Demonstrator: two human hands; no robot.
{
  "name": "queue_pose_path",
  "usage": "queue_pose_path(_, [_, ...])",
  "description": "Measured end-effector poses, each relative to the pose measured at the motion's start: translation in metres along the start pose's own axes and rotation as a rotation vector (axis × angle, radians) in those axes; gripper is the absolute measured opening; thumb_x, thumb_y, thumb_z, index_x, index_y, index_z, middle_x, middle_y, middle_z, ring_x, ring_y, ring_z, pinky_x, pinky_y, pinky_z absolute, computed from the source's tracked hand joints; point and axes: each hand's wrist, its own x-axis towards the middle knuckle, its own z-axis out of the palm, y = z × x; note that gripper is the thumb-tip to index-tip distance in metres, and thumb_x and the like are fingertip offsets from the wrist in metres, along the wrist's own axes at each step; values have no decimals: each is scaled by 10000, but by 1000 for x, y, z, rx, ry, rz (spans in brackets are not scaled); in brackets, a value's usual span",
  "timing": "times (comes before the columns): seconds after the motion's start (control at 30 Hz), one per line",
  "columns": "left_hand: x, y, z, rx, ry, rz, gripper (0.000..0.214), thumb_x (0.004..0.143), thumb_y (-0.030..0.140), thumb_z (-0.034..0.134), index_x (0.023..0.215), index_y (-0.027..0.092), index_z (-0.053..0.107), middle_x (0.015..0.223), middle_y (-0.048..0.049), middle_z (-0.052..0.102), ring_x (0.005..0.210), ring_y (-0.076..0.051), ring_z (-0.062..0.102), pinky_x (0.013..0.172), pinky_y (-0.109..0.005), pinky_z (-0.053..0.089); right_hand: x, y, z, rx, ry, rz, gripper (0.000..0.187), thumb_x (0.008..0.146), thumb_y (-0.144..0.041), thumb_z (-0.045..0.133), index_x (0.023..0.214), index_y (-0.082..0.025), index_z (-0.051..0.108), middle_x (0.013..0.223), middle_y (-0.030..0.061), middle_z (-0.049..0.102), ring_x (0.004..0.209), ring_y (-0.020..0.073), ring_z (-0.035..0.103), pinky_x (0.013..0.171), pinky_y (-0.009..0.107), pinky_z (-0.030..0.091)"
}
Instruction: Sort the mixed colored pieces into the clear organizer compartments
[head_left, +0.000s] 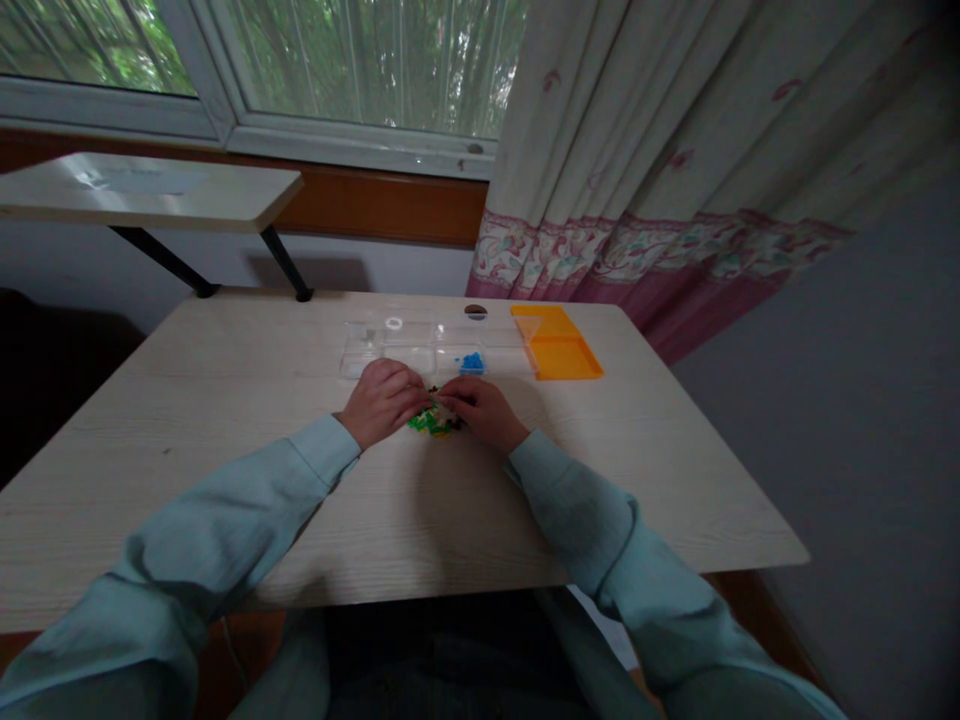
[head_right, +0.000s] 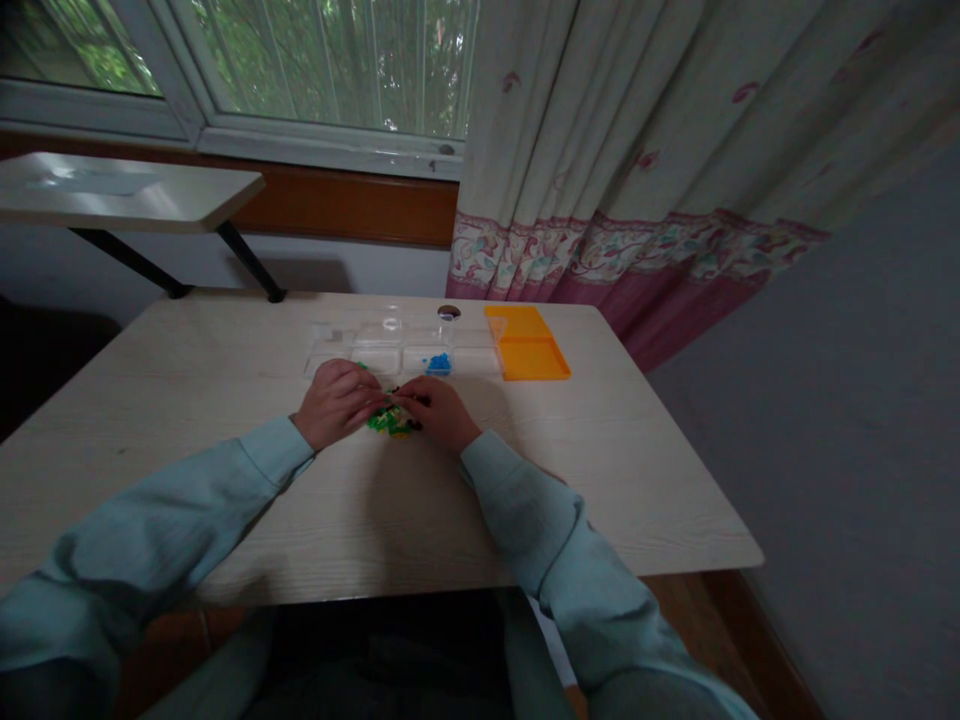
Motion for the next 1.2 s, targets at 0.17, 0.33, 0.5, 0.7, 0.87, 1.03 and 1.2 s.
queue_pose_path(0.17, [1, -6, 2, -55, 72, -126, 181, 880, 393, 581, 882, 253, 695, 933, -44, 679, 968, -223, 556, 914, -445, 403, 1, 4, -8, 16, 65, 43, 189, 828, -361, 634, 837, -198, 730, 839, 36, 705, 809, 160, 629, 778, 288, 487])
queue_pose_path(0.33, [1, -20, 6, -97, 236, -339, 205, 857, 412, 615, 832, 218, 675, 889, -52, 641, 942, -219, 538, 899, -430, 400, -3, 0, -18, 477, -208, 342, 365, 791, -518, 648, 835, -157, 683, 770, 49, 722, 686, 160, 676, 677, 299, 558])
queue_pose_path(0.5, [-1, -28, 10, -125, 328, -408, 187, 848, 396, 632, 818, 215, 672, 869, -40, 629, 946, -214, 532, 906, -416, 392, -11, -11, -18, 785, -625, 542, 384, 708, -481, 750, 825, -125, 663, 934, 115, 738, 871, 179, 705, 807, 315, 572])
queue_pose_path(0.7, [-1, -26, 10, -124, 310, -414, 184, 846, 394, 633, 821, 217, 672, 867, -40, 630, 942, -214, 532, 906, -415, 392, -10, -6, -15, 859, -530, 562, 321, 710, -410, 768, 848, -141, 662, 1032, 105, 723, 992, 169, 679, 911, 303, 539])
queue_pose_path(0.87, [-1, -26, 10, -129, 296, -413, 171, 846, 386, 632, 825, 221, 671, 875, -37, 627, 942, -215, 530, 901, -419, 393, -7, -2, -14, 836, -404, 548, 295, 717, -408, 766, 830, -153, 668, 1026, 104, 726, 977, 185, 681, 915, 348, 548])
queue_pose_path(1.03, [-1, -27, 11, -126, 290, -412, 177, 856, 390, 619, 822, 222, 663, 878, -42, 624, 945, -219, 530, 900, -417, 390, -4, -2, -21, 792, -265, 456, 330, 728, -461, 742, 822, -157, 654, 1036, 99, 723, 988, 204, 677, 925, 377, 538])
queue_pose_path(1.2, [-2, -27, 13, -139, 292, -398, 170, 850, 389, 628, 834, 223, 664, 876, -38, 619, 944, -216, 526, 892, -413, 394, 2, 16, -36, 462, 37, 344, 308, 815, -484, 629, 805, -178, 657, 909, 70, 735, 860, 182, 686, 881, 382, 539])
